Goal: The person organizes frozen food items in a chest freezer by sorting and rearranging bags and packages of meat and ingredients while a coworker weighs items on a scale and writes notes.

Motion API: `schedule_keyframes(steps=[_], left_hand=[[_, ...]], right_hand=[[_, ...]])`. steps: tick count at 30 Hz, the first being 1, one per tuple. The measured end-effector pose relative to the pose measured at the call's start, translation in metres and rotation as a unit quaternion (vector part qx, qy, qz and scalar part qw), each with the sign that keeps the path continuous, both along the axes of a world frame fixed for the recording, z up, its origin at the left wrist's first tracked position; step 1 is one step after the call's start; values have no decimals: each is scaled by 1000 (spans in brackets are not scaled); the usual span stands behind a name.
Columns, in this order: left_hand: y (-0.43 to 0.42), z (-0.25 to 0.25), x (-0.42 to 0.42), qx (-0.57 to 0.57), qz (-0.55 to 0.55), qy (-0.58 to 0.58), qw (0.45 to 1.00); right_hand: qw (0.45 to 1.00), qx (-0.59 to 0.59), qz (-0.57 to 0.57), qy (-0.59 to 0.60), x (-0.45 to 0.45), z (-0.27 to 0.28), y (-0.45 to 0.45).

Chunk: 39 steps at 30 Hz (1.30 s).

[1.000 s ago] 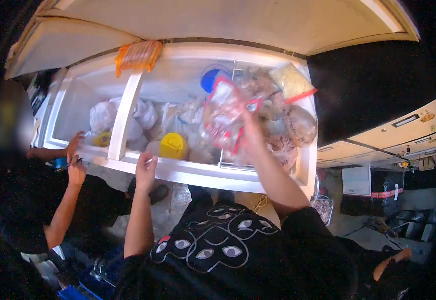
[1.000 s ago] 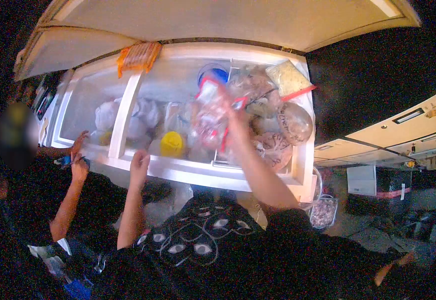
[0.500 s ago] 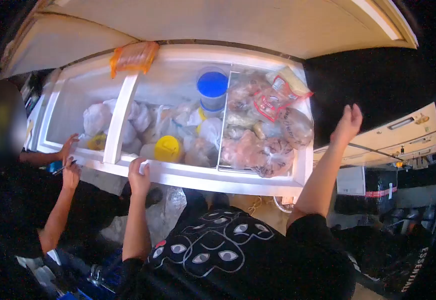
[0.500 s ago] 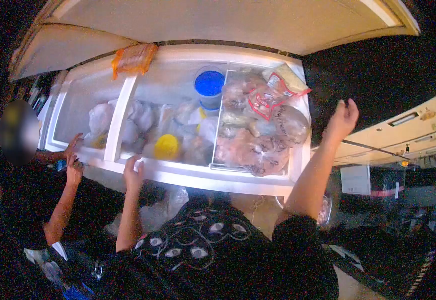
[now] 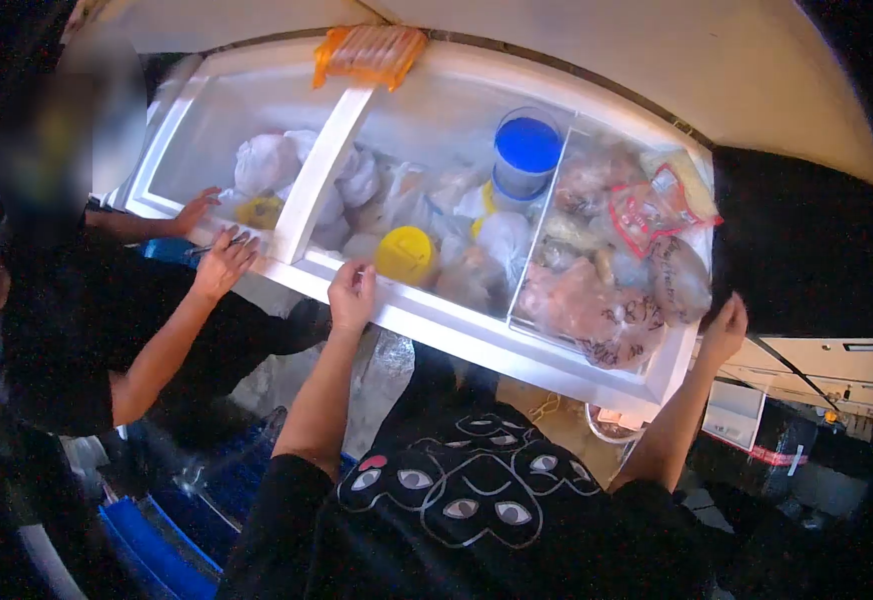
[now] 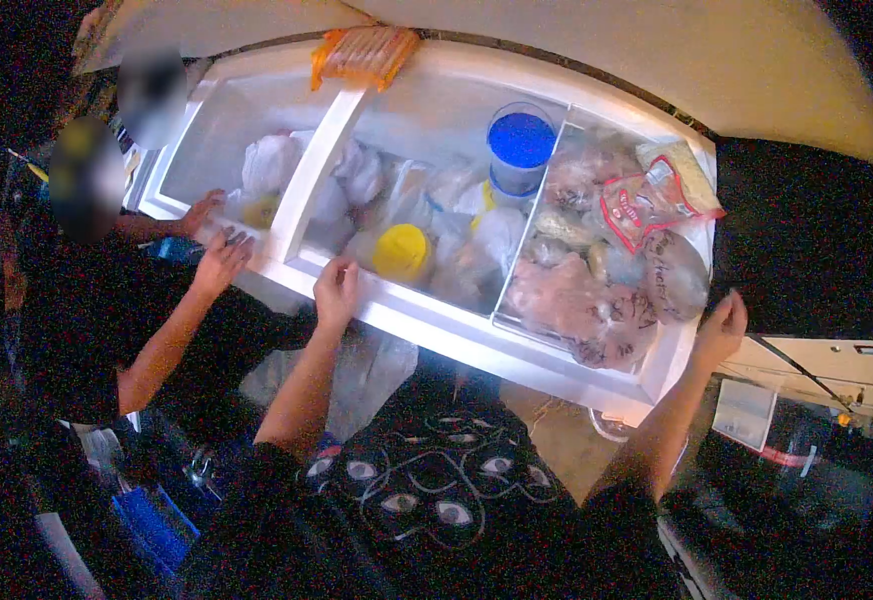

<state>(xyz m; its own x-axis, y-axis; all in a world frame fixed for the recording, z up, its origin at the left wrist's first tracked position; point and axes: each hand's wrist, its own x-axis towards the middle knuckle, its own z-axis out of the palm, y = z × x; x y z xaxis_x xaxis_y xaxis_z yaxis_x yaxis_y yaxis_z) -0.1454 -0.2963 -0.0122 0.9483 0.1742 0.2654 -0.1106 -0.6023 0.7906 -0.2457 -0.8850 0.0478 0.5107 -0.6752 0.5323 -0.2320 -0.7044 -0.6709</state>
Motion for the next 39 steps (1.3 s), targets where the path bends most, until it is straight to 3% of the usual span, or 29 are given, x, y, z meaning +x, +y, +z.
schedule_keyframes(steps=[1, 2, 5, 8, 12, 15, 21, 24, 27, 39], left_hand=[[-2, -2, 0, -11, 16, -3, 1000], [-3, -4, 1, -23, 32, -5, 999], [-7, -1, -1, 170, -10, -23, 985], [-8, -5, 2, 175, -11, -23, 984], [-12, 0, 2, 180, -13, -23, 983], [-10, -1, 3, 188, -23, -25, 982], [-8, 0, 5, 214, -31, -24, 976], [-6, -3, 6, 217, -36, -29, 975], [-7, -1, 7, 217, -37, -35, 975], [-9, 0, 5, 215, -14, -36, 976]], right_hand=[[996, 89, -7, -19, -8, -17, -8], [995, 92, -3, 24, -15, -34, -15], [984, 68, -4, 165, -37, -104, -41], [997, 23, -13, 75, -40, -120, -14], [990, 62, -80, 100, -35, -110, 1], [992, 70, -17, 102, -40, -107, -6], [974, 197, 106, 42, -45, -106, -22], [986, 78, 109, 99, -46, -107, -28], [989, 51, 80, 115, -47, -108, -22], [989, 83, 34, 115, -47, -117, -29]])
